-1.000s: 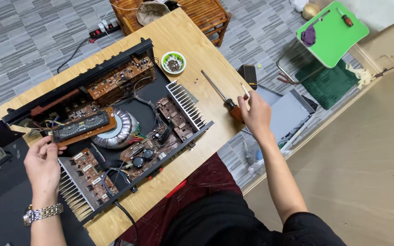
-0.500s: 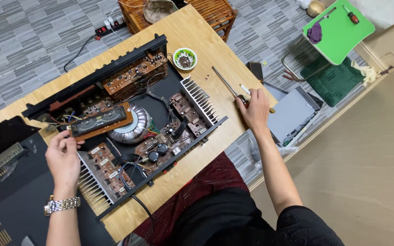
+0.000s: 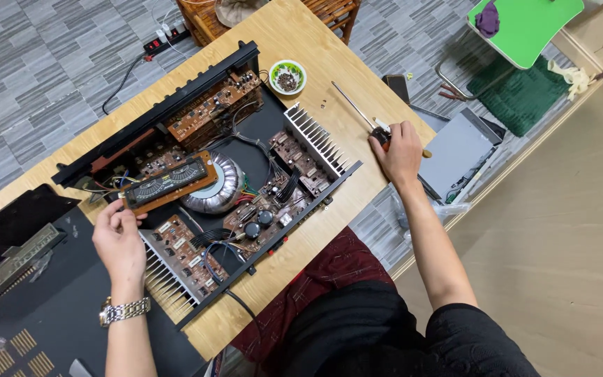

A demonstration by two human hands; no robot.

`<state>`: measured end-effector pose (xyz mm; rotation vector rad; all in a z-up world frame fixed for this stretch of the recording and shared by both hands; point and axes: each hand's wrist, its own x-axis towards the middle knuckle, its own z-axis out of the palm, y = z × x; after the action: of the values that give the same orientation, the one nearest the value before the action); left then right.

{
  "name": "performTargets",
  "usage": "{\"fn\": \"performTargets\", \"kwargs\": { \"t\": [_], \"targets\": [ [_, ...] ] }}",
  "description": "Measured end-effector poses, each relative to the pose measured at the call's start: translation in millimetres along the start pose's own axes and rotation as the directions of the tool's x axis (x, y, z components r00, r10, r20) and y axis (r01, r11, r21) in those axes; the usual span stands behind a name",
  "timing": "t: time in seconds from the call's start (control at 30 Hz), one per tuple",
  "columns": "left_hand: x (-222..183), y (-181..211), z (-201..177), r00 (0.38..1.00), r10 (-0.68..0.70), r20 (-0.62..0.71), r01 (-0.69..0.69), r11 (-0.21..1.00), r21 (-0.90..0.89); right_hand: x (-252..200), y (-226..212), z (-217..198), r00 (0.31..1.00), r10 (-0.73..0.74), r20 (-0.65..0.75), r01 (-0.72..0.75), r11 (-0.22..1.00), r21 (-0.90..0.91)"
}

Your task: Repairing and cleaning the internal components of an audio amplifier using a brush and screwdriver

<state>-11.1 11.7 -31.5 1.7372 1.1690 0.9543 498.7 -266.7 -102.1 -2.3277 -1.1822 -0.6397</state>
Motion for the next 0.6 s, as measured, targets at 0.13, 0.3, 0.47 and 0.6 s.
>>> {"fn": "performTargets", "kwargs": {
  "t": [0.13,0.3,0.47,0.6],
  "targets": [
    [-1.9,3.4,0.1,1.000,0.008,-0.009,-0.008,1.000,-0.018,0.1,-1.6,-2.2,1.000,0.000,0.027,0.000,1.000,-0.017],
    [1.4,-5.8,-0.4,0.999,-0.027,-0.021,0.027,1.000,0.010,-0.8,0.4,1.0,0.999,0.002,0.045,0.001,0.998,-0.059],
    [3.1,-13.5,0.4,0.998,-0.028,-0.048,0.031,0.997,0.063,-1.0,2.6,1.0,0.996,-0.034,0.087,0.042,0.995,-0.093],
    [-3.5,4.0,-1.4,0.998,-0.029,-0.061,0.033,0.997,0.074,-2.6,2.6,2.0,0.996,-0.057,0.075,0.065,0.992,-0.106]
  ]
}}
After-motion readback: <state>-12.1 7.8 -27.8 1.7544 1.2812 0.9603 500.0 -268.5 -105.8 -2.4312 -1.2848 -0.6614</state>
